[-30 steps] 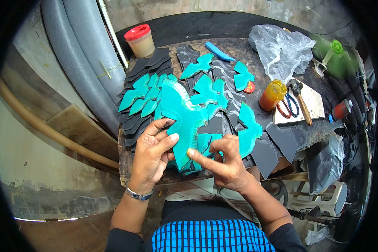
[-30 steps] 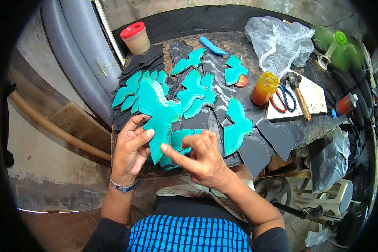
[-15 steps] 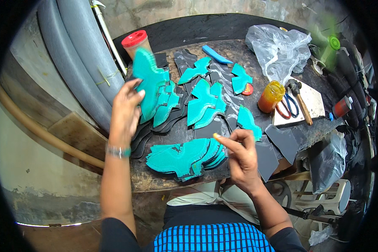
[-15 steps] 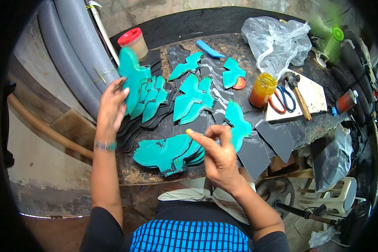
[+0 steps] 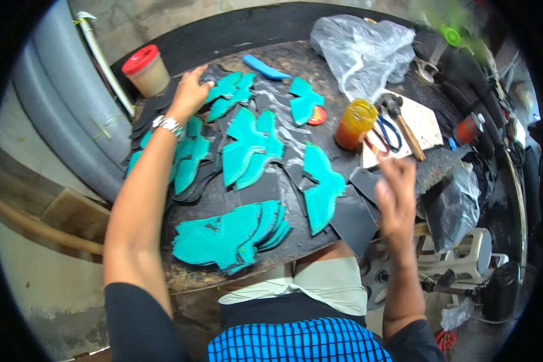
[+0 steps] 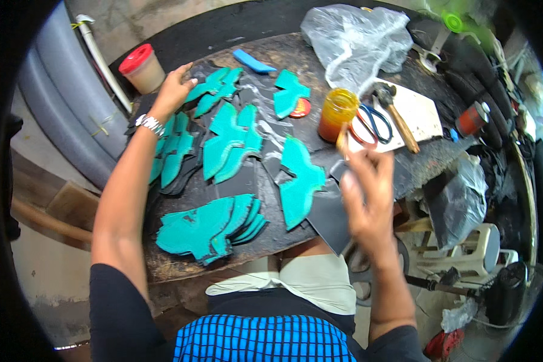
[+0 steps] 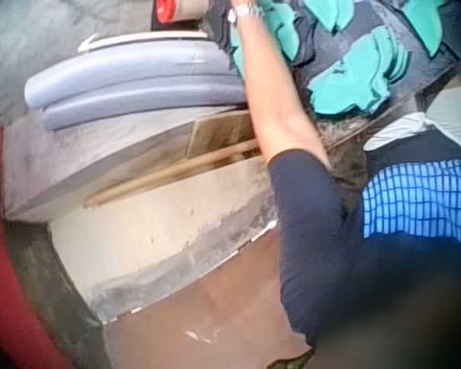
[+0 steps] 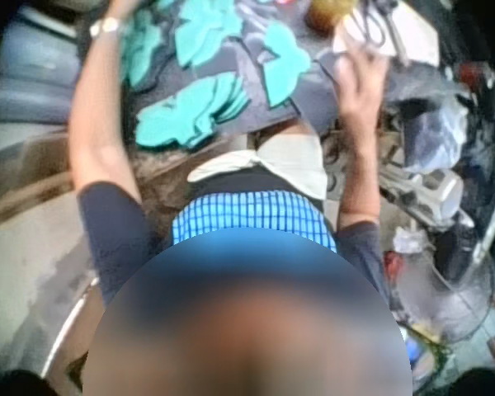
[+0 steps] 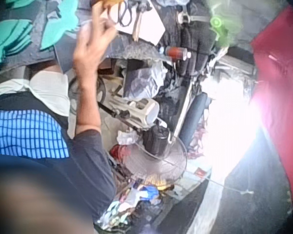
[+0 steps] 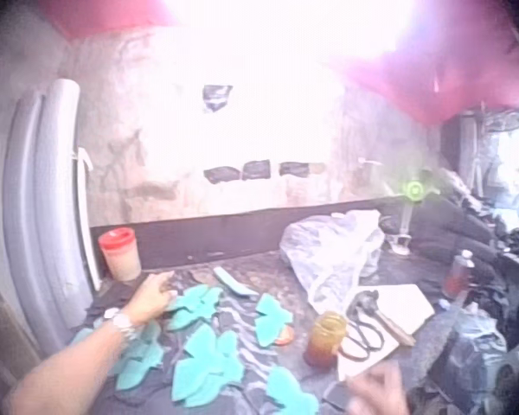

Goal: The person repeatedly picks up teal-colored cut pieces of material and applies a yellowish substance from a small jar to their edges using a small stick. They handle the pieces one at a time, applying the substance to the edges, and then place them back on the table among other similar pieces.

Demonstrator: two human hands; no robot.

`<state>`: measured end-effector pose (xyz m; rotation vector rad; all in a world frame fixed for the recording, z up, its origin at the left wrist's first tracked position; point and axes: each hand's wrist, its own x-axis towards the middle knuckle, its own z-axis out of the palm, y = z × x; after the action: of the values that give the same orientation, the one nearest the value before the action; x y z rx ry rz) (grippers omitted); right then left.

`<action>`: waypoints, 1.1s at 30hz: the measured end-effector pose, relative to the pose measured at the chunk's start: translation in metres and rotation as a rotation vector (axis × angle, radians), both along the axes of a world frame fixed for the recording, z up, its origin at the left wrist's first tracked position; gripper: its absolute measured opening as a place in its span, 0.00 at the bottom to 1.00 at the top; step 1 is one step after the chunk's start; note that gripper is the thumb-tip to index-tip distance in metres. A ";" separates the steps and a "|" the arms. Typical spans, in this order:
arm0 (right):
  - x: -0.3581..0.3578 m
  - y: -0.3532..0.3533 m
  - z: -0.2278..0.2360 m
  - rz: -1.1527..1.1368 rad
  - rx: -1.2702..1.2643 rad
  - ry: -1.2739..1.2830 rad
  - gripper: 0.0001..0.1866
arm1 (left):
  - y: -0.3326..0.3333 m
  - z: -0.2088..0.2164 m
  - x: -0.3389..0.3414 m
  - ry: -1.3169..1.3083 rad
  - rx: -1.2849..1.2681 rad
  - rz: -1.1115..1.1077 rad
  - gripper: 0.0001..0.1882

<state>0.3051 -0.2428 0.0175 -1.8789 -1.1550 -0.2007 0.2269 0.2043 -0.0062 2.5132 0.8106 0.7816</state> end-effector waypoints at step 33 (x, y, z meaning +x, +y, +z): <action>-0.068 0.062 -0.001 0.629 -0.488 -0.103 0.56 | -0.196 0.032 -0.204 0.555 -0.156 -0.562 0.50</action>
<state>0.2375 -0.1805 0.0164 -1.8076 -1.9324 0.3717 0.0232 0.0083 0.0254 2.6322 0.2573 -0.1650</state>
